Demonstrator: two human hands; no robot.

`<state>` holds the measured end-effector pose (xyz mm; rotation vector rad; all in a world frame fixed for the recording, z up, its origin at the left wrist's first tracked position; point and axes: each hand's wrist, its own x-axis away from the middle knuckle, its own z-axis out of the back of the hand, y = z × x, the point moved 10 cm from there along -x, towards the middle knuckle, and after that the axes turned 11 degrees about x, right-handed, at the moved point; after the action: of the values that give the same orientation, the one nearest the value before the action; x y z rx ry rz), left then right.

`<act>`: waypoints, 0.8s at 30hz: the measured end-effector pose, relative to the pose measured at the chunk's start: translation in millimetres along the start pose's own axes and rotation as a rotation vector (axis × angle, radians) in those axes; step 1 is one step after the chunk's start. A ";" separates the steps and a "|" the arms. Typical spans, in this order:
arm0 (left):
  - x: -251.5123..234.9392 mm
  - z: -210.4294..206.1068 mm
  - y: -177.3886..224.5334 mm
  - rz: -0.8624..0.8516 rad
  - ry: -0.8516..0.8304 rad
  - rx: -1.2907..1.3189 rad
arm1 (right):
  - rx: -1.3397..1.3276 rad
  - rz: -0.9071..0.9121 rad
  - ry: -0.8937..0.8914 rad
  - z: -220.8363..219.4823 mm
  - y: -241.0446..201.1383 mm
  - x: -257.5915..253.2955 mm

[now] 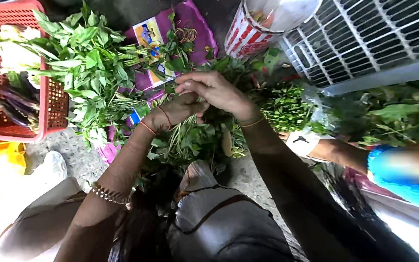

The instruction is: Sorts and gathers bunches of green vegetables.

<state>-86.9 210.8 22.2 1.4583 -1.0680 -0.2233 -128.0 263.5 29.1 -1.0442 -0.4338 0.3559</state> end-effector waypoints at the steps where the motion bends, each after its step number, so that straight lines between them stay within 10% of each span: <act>1: -0.5 -0.8 -0.7 -0.004 -0.014 -0.040 | -0.017 0.012 -0.008 -4.6 3.0 -3.6; 8: 1.7 49.7 3.5 -0.004 0.388 0.367 | 0.023 0.213 0.670 62.4 -36.8 66.8; 24: 8.4 51.5 -14.0 0.079 0.489 0.603 | 0.097 0.151 0.444 7.5 -37.5 68.4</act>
<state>-111.4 167.0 2.0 1.8667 -0.8122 0.5348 -70.1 284.7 77.5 -1.0287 0.0600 0.2657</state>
